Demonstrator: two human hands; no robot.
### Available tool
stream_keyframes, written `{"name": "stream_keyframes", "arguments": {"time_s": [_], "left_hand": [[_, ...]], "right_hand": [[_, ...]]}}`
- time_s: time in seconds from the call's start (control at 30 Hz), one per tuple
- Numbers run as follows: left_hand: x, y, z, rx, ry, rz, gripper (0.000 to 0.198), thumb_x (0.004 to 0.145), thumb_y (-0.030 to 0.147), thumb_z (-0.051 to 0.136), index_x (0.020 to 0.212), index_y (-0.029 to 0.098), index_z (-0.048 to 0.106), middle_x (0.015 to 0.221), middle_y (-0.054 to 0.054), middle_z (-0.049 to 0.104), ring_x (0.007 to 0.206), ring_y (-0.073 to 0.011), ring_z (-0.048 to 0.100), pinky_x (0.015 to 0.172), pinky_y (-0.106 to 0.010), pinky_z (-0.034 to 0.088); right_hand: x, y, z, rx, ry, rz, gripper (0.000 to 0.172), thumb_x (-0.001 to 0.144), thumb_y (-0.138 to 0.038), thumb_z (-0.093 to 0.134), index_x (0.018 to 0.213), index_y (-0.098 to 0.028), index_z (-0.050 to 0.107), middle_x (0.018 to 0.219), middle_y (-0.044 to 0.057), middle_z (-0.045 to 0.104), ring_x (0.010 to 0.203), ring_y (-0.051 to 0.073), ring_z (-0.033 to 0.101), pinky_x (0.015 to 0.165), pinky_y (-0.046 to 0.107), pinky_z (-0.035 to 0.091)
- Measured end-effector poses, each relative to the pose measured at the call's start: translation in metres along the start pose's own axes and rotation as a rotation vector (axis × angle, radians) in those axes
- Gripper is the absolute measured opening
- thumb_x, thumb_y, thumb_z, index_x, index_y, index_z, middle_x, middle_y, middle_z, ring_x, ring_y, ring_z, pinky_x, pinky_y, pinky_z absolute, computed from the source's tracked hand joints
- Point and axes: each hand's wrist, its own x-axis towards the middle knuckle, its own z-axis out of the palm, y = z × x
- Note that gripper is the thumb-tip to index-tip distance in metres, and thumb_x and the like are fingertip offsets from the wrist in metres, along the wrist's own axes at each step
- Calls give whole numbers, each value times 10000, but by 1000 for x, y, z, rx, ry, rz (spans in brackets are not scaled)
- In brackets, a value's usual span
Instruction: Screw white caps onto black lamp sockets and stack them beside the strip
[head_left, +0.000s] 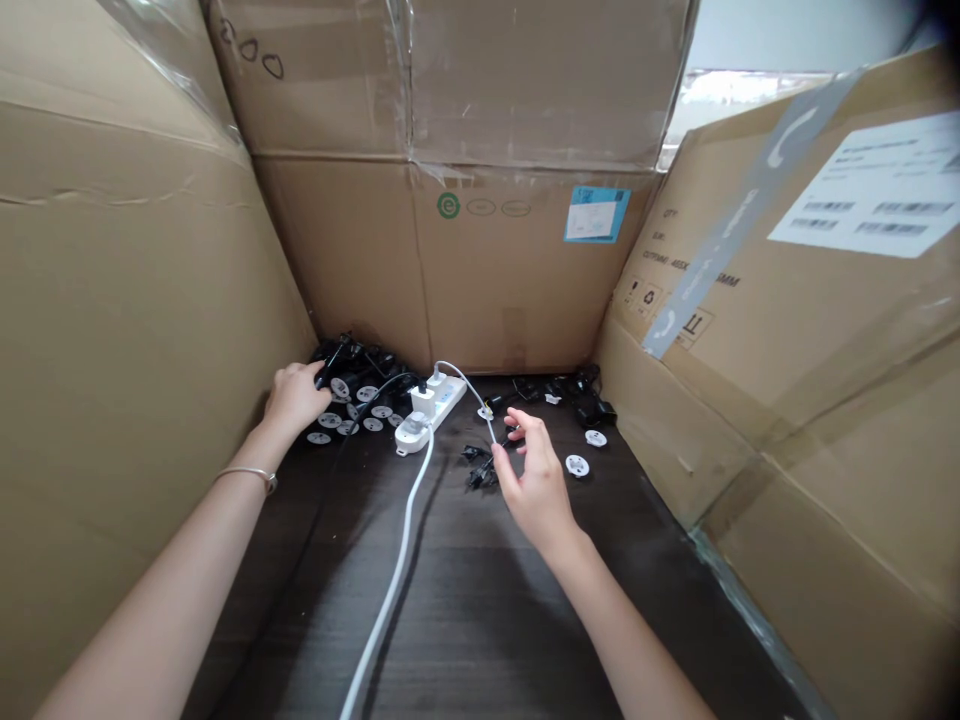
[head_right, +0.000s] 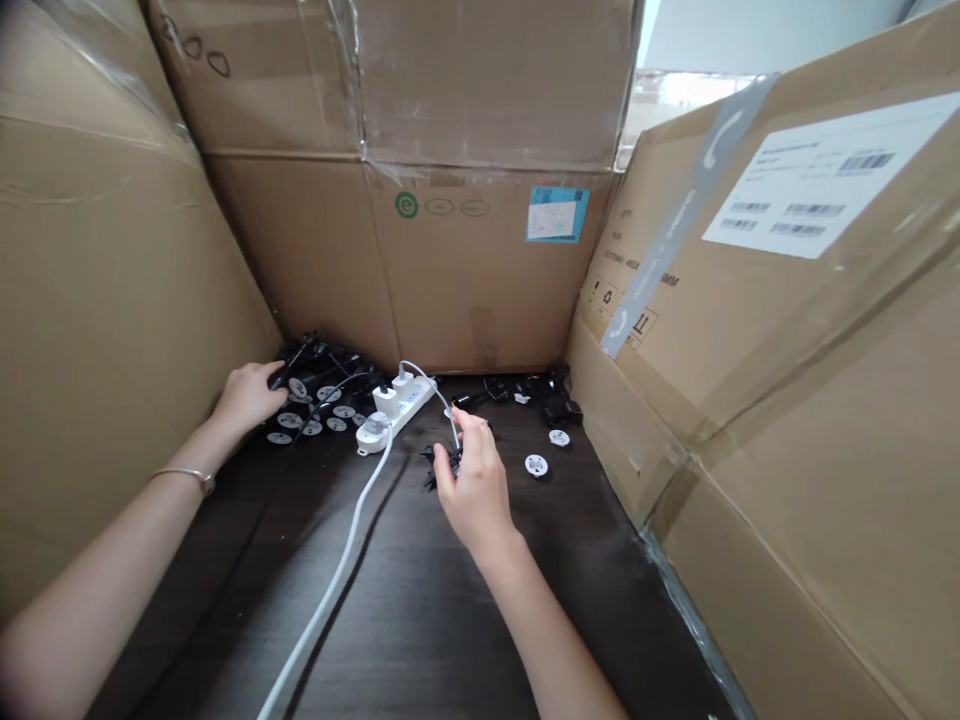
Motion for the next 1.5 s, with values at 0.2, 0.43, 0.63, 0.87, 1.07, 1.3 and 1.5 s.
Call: {"name": "stream_keyframes", "arguments": {"time_s": [0.2, 0.43, 0.63, 0.87, 1.07, 1.3, 1.5], "left_hand": [[-9, -2, -7, -47, 139, -29, 416, 797, 151, 412, 1186, 62, 529, 1137, -118, 539, 1030, -204, 476, 973, -331, 329], [-16, -6, -9, -103, 358, -119, 333, 743, 69, 426, 1007, 102, 626, 966, -73, 605, 867, -166, 536, 886, -325, 413], [-28, 21, -20, -155, 532, -136, 330, 737, 32, 400, 989, 85, 608, 952, -89, 605, 864, -160, 546, 886, -330, 421], [-103, 134, 0, -462, 306, 222, 225, 811, 179, 450, 982, 146, 594, 981, -60, 602, 892, -163, 557, 693, -242, 449], [-139, 147, 44, -570, -20, 177, 206, 824, 178, 435, 946, 170, 600, 965, -48, 617, 900, -176, 569, 751, -284, 446], [-147, 141, 43, -523, -59, 206, 217, 872, 242, 405, 950, 180, 598, 958, -37, 636, 901, -173, 574, 810, -298, 428], [-151, 148, 33, -491, 23, 284, 205, 871, 227, 415, 958, 169, 591, 958, -40, 634, 917, -171, 563, 813, -294, 423]], "right_hand": [[2, 8, -1, 11, 21, 47, 350, 840, -217, 464, 1186, -184, 426, 1088, 87, 515, 893, 152, 513, 782, 306, 458], [2, 12, 2, -2, 31, 51, 326, 835, -221, 461, 1157, -175, 453, 1065, 84, 525, 851, 143, 515, 754, 288, 456], [18, 42, -26, -224, 325, 138, 283, 820, -146, 393, 1072, -140, 521, 1005, 92, 558, 928, 182, 506, 861, 333, 404], [16, 78, -45, -558, 54, 594, 404, 774, -103, 352, 1112, -136, 571, 1174, 134, 527, 1100, 305, 407, 848, 427, 360], [25, 71, -15, -526, -234, 457, 346, 794, -136, 394, 1058, -187, 611, 1121, 85, 577, 1067, 266, 455, 876, 420, 380], [52, 79, 15, -441, -518, 215, 505, 633, 41, 484, 1018, -254, 624, 1275, 27, 479, 1157, 236, 401, 926, 388, 372], [49, 80, -13, -313, -394, 200, 319, 691, -49, 548, 969, -195, 602, 1089, 64, 552, 1045, 198, 492, 954, 363, 368]]}}
